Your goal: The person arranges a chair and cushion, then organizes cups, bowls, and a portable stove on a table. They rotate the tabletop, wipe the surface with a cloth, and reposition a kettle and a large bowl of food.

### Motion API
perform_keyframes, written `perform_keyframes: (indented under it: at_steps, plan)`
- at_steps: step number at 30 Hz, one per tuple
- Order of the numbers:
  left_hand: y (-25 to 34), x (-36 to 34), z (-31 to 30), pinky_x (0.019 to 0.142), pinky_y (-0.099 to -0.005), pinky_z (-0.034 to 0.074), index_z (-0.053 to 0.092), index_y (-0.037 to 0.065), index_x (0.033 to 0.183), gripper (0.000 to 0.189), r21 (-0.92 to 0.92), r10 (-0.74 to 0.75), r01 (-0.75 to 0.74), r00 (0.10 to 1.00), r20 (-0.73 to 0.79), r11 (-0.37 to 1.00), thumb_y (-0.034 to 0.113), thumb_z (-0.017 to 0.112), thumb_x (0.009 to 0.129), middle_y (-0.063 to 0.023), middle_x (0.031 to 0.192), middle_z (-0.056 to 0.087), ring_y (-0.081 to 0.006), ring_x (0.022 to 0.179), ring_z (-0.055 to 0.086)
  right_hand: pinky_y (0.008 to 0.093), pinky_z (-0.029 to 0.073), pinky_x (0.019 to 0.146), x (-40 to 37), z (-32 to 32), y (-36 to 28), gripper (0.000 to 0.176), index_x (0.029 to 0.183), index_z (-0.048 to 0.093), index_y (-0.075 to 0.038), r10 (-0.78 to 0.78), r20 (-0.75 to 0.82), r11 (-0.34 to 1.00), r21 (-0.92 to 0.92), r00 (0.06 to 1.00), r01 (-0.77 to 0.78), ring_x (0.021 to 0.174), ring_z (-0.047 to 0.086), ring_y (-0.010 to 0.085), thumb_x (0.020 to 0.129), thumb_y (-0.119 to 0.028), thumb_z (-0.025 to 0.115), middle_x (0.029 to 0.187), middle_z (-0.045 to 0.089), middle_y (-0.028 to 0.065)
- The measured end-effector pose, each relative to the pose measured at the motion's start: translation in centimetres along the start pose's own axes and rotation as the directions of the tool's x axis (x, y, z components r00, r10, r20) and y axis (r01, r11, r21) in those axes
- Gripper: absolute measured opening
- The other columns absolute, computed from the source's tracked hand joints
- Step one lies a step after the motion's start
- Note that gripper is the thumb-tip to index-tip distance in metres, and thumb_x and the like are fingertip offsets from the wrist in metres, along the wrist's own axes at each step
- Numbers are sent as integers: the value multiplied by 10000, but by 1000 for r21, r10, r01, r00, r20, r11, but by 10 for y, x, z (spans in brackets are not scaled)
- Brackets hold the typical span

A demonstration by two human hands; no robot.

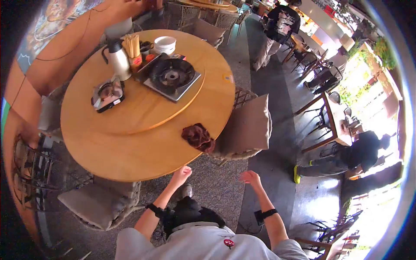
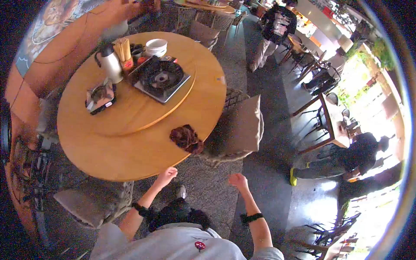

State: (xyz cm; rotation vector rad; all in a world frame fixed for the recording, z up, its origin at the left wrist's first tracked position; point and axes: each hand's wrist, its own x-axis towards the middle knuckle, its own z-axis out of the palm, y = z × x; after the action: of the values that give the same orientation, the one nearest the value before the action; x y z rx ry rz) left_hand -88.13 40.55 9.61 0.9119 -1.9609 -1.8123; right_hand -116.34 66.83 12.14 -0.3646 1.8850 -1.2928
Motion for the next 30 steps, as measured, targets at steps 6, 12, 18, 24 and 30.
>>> perform_keyframes:
  at_steps: [6,12,18,24,30]
  plan:
    - [35,72,79,560,-226,449,547,73,874,157,-185,-302,365,906,296,912,222,536,827,-8,759,589,-86,676,570,250,455,478,74,-95,-42,176,845,581,-15,-236,-294,915,-387,926,110,548,554,114,819,-182,532,675,603,56]
    - [13,115,152,527,-235,442,568,67,825,201,-13,-417,429,884,213,903,263,528,826,-7,732,590,-85,641,560,442,443,757,175,-127,-138,732,1307,207,-127,-455,-302,550,-835,838,-3,962,481,363,740,-338,618,1091,440,219]
    - [11,129,224,588,-310,486,563,41,909,274,-320,-638,617,768,47,719,299,532,822,-50,790,590,-149,700,577,399,495,639,287,-139,-82,419,1200,387,-128,-246,-66,450,-892,967,54,763,584,320,790,-120,471,916,525,228]
    - [47,185,269,773,-578,436,354,-22,1145,506,-694,-848,565,515,-126,447,316,547,821,-199,1118,433,-382,905,521,438,466,679,344,-212,-163,414,1109,374,-83,-203,-150,662,-750,968,23,795,592,325,775,-241,561,742,589,194]
    - [-53,182,310,641,-612,482,87,93,1297,745,-841,-823,250,462,-331,479,133,603,762,-200,1285,267,-452,1047,412,438,470,742,420,-267,-97,473,1186,341,-28,-49,-186,690,-716,981,-101,857,548,409,803,-258,500,1049,517,223]
